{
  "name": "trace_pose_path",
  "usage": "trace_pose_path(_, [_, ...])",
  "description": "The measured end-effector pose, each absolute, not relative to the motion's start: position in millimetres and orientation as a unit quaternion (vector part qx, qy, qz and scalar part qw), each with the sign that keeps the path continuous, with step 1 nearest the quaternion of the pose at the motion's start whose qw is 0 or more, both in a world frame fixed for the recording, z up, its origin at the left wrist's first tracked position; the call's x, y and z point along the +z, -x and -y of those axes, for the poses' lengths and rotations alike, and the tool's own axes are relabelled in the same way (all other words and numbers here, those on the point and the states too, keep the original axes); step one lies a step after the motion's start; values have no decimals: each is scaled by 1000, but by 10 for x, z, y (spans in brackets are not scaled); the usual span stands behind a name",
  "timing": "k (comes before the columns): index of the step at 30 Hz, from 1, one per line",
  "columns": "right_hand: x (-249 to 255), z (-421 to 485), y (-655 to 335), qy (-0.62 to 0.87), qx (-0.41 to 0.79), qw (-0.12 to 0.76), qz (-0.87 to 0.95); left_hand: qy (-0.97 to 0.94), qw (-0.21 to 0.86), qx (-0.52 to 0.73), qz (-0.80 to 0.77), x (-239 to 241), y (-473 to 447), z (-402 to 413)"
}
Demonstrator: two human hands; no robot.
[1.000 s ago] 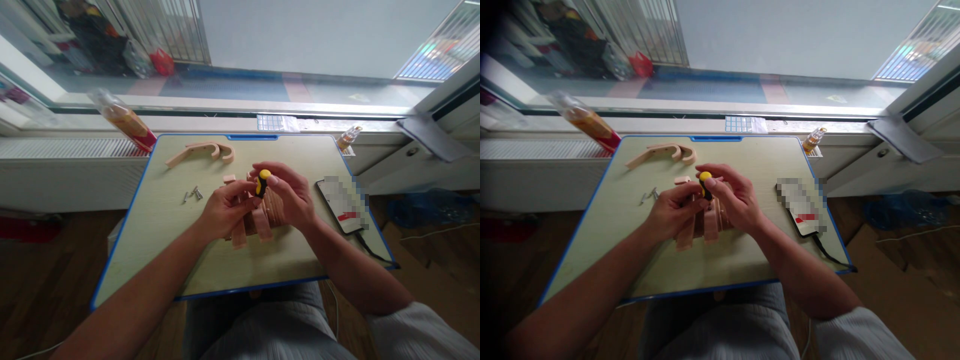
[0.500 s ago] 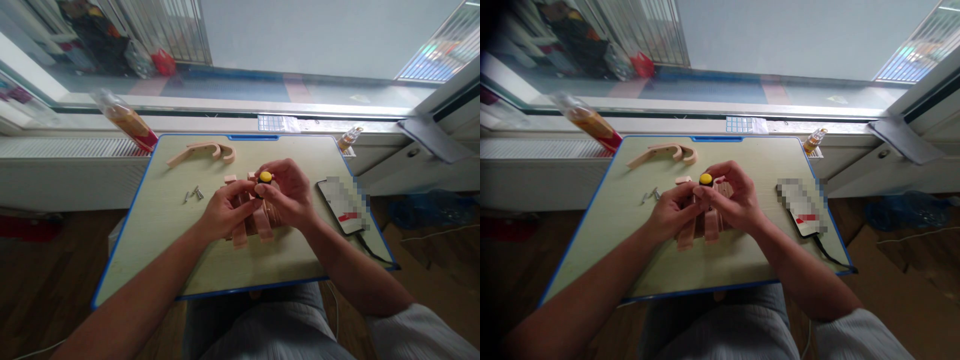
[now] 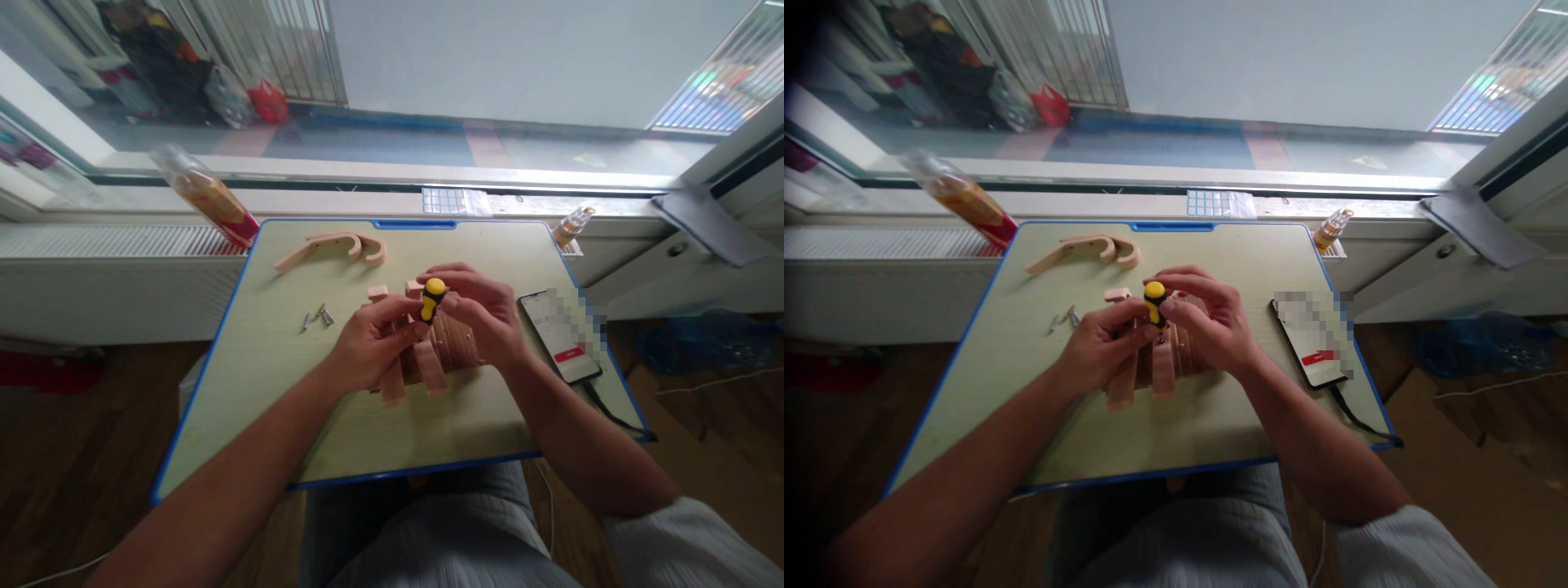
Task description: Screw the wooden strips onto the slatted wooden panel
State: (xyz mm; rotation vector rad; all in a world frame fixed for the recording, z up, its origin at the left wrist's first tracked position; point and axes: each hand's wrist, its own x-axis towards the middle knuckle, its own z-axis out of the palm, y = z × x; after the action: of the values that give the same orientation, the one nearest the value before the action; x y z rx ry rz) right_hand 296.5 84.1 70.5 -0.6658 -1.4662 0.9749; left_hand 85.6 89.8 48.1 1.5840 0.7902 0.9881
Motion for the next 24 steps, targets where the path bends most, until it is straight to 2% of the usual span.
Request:
trace_pose_path(13, [677, -816, -2935, 306, 483, 550, 609, -685, 522, 399, -315, 492, -818, -905])
trace_pose_path(24, [579, -849, -2881, 319, 439, 576, 612, -658, 499, 434, -361, 470, -859, -872])
